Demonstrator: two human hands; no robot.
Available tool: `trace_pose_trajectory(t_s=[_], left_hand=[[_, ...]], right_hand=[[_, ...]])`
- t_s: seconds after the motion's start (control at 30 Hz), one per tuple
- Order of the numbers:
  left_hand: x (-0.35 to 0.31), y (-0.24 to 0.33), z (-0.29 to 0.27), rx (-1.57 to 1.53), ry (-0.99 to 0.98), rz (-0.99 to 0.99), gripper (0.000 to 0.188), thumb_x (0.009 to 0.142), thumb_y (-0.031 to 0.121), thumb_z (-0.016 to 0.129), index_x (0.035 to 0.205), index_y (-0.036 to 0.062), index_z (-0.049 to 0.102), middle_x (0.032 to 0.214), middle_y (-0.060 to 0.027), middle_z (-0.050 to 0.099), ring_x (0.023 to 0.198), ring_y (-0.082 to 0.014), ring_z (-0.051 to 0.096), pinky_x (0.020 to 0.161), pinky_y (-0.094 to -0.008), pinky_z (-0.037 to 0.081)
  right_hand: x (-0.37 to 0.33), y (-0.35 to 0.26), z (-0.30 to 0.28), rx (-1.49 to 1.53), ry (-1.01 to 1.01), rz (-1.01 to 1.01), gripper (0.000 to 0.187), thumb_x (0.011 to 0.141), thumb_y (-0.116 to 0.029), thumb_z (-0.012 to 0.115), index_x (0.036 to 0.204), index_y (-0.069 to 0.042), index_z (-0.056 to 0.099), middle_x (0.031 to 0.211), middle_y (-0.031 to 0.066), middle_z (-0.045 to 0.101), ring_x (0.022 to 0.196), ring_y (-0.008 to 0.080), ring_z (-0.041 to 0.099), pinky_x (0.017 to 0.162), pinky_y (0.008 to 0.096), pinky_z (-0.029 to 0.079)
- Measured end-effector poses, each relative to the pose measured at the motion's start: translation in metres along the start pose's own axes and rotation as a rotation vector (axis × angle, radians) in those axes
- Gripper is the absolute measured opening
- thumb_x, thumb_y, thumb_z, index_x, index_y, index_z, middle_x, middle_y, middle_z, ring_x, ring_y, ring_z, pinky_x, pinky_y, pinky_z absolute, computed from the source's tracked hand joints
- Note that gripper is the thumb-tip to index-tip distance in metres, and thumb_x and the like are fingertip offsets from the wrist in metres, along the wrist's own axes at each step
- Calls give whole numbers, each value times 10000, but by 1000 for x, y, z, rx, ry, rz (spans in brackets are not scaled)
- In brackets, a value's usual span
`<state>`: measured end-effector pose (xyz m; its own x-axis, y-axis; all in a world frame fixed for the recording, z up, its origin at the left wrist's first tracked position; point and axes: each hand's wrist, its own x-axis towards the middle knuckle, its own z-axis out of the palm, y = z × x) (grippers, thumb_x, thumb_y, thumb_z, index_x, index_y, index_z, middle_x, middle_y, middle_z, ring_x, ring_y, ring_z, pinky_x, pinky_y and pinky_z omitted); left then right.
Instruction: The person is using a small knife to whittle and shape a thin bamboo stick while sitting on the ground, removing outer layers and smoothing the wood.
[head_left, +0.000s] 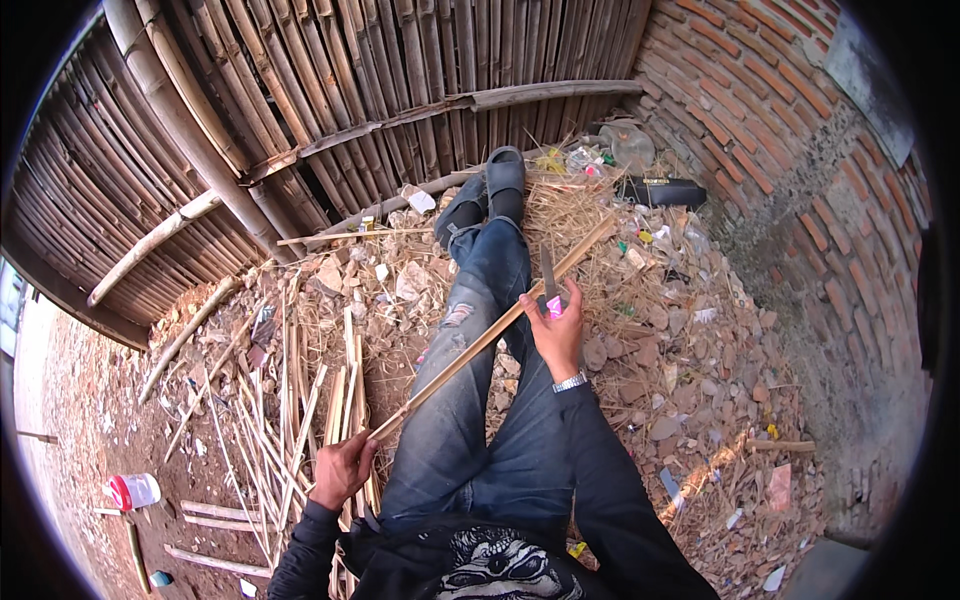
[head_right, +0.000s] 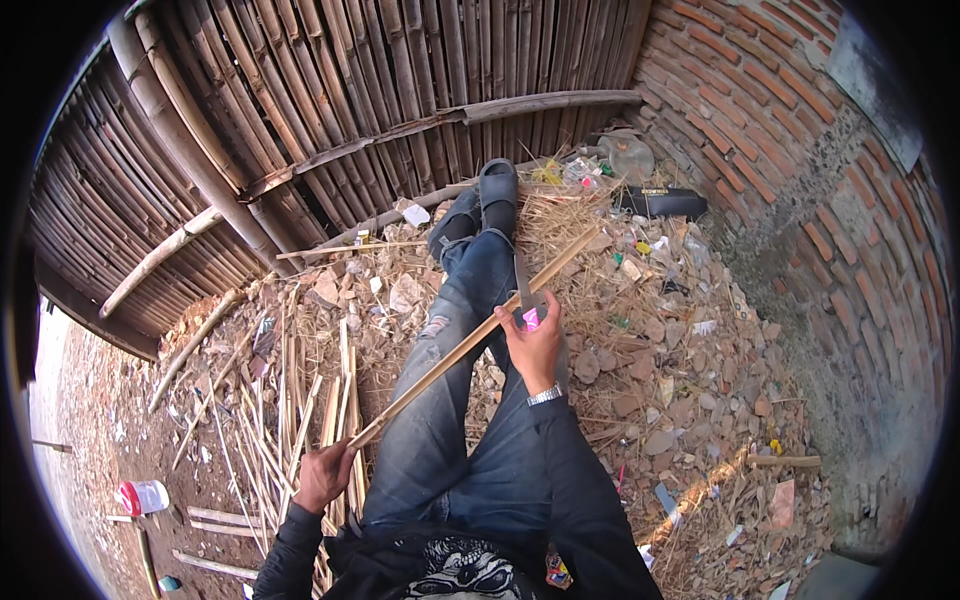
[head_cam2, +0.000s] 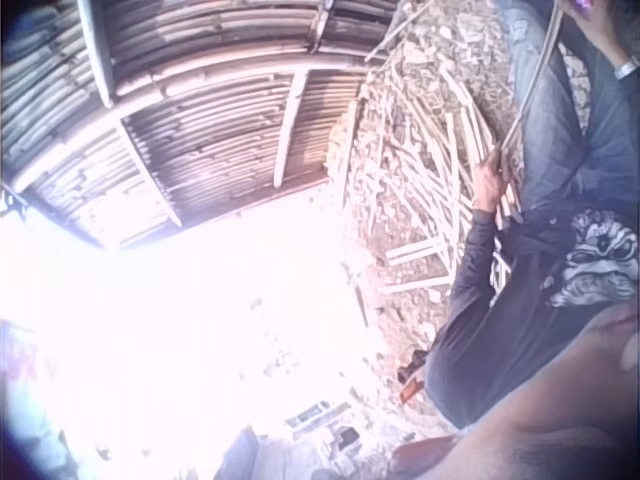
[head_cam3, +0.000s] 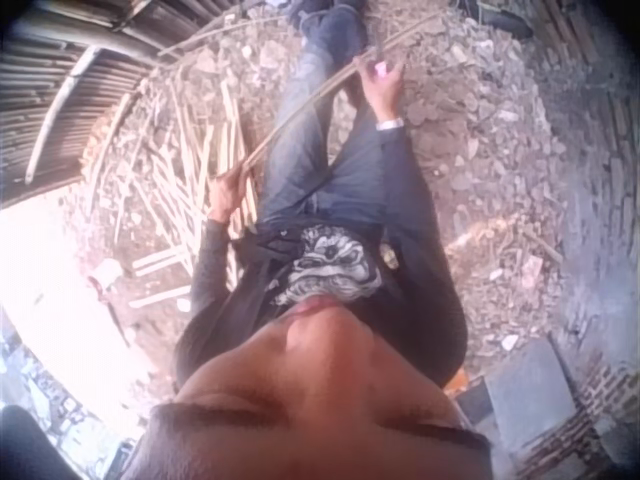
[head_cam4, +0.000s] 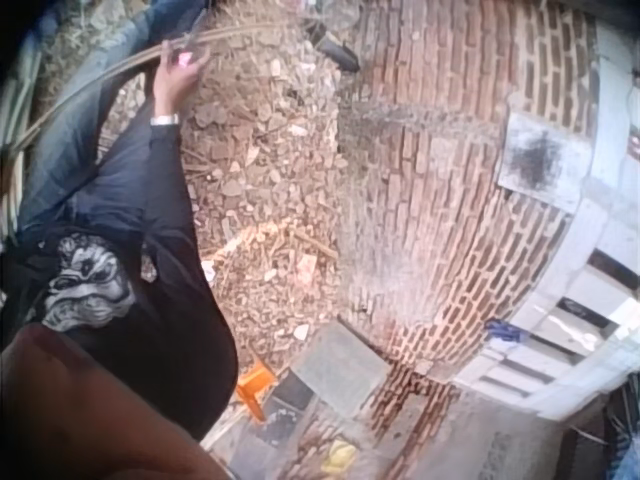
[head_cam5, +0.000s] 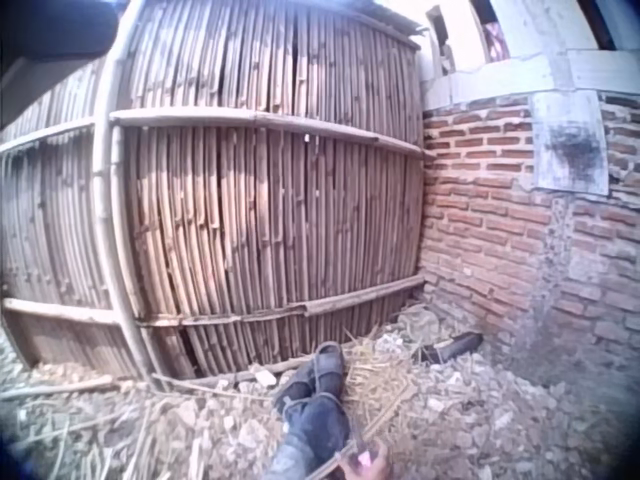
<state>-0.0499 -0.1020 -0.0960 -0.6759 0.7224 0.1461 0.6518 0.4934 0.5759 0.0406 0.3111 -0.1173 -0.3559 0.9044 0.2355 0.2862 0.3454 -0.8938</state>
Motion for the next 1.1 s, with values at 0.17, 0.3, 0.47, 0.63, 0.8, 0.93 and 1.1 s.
trace_pose_trajectory(t_s=[0.17,0.3,0.47,0.63,0.8,0.93,1.1], left_hand=[[1,4,2,10,4,7,222,974,206,714,1074,13,761,715,-217,697,623,-387,706,560,-435,541],[-3,3,-1,-8,-14,-45,217,984,224,703,1046,24,760,678,-215,673,607,-387,694,552,-448,528],[5,3,-1,-41,-138,-104,254,1012,251,673,1001,12,758,641,-213,642,594,-388,681,547,-435,508],[12,5,1,-53,-124,-138,297,1040,270,641,958,14,767,618,-212,618,558,-379,652,534,-437,484],[13,7,9,-18,-70,-119,295,1030,290,656,953,30,772,609,-205,617,556,-385,658,527,-447,484],[14,17,15,1,-13,-123,297,1025,306,662,948,43,776,611,-207,622,572,-399,665,529,-459,492],[16,18,19,-17,-59,-152,307,1026,317,658,947,45,778,616,-218,624,575,-399,664,531,-464,495]], right_hand=[[-27,10,7,-60,34,-121,994,776,-523,911,1435,57,443,1012,223,706,897,347,716,798,457,558],[-50,-17,0,39,-88,-77,957,784,-510,909,1430,34,459,872,120,660,659,211,612,624,390,510],[-46,-5,-15,-19,-157,-117,372,1015,-397,682,1012,-27,651,710,150,651,637,341,650,604,450,488],[-8,8,-14,-220,-140,-97,468,1085,-382,535,829,-4,637,721,242,652,711,470,640,622,523,476],[4,12,-8,-386,-69,-61,483,1086,-404,514,839,-11,647,738,255,665,724,501,640,632,578,471],[-17,14,-8,-369,-157,-55,477,1083,-392,521,828,-11,651,736,268,669,718,514,642,627,596,474],[-50,0,-13,-345,-278,-82,435,1079,-351,540,839,-6,652,731,290,656,706,519,637,630,595,489]])
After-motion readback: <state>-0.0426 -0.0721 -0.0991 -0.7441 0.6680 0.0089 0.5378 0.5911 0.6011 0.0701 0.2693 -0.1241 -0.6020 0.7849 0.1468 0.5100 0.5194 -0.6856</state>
